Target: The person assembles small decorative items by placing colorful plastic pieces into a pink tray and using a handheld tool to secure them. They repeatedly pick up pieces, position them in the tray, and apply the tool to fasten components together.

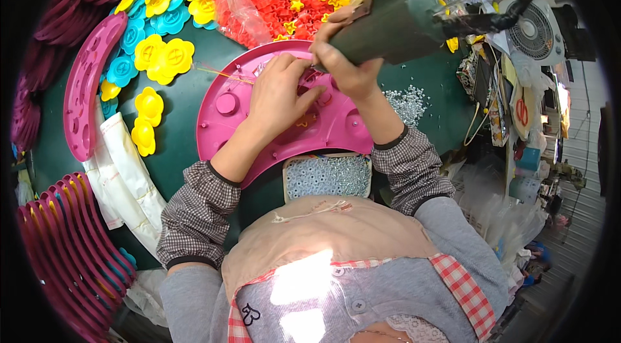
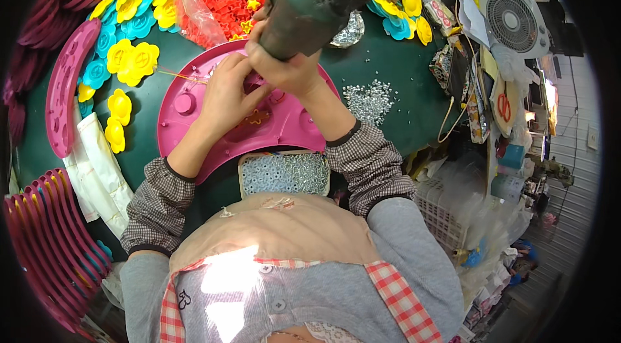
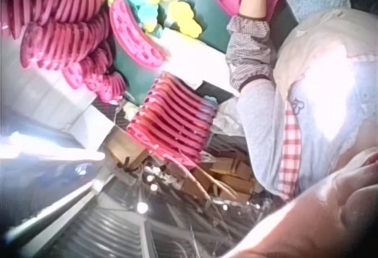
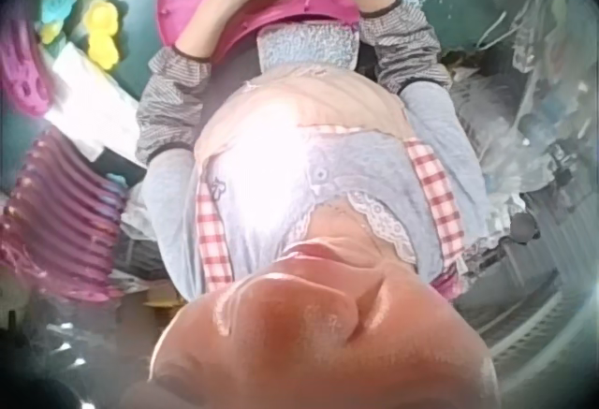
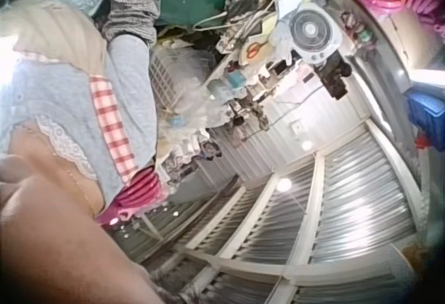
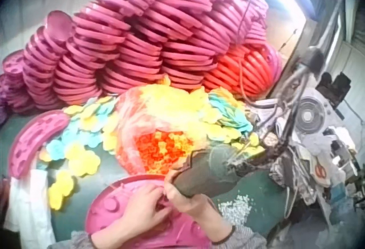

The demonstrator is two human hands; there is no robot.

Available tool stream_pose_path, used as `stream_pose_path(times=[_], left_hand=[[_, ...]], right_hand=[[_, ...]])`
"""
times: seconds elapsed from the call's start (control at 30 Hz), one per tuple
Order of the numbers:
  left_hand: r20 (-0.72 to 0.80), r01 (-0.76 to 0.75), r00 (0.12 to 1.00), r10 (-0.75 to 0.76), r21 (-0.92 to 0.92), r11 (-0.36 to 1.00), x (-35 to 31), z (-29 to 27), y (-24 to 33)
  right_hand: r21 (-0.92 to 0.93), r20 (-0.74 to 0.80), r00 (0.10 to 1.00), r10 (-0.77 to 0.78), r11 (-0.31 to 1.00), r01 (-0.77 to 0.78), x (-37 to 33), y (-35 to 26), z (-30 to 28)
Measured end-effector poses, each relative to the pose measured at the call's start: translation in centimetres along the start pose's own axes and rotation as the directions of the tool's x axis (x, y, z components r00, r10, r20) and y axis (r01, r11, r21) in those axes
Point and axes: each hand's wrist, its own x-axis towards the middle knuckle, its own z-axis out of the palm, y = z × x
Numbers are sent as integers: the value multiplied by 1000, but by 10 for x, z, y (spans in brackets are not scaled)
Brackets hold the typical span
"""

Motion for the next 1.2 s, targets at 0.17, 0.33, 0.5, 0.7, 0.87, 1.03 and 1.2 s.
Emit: stream_pose_path(times=[0.17,0.33,0.5,0.7,0.87,1.03,1.2], left_hand=[[-11,141,989,-144,-163,977,1,-4,-1],[-95,98,989,-110,-118,988,0,-7,-17],[-70,-14,997,11,-36,999,-2,7,-13],[-61,1,998,1,39,999,-10,8,-14],[-116,74,990,-86,-100,992,-14,-27,-10],[236,-218,961,144,330,918,-23,-78,-17],[325,-379,905,276,316,870,-5,-87,-25]], right_hand=[[88,-14,998,56,995,-54,10,-4,-9],[113,-19,992,123,986,-121,21,-8,-19],[347,1,950,312,891,-293,-16,9,-7],[-28,52,994,-99,995,100,-11,22,7],[169,-183,955,232,965,-202,29,-25,-27],[-94,-341,940,-17,995,-17,32,-48,-95],[-316,-302,939,161,913,-258,-5,-33,-128]])
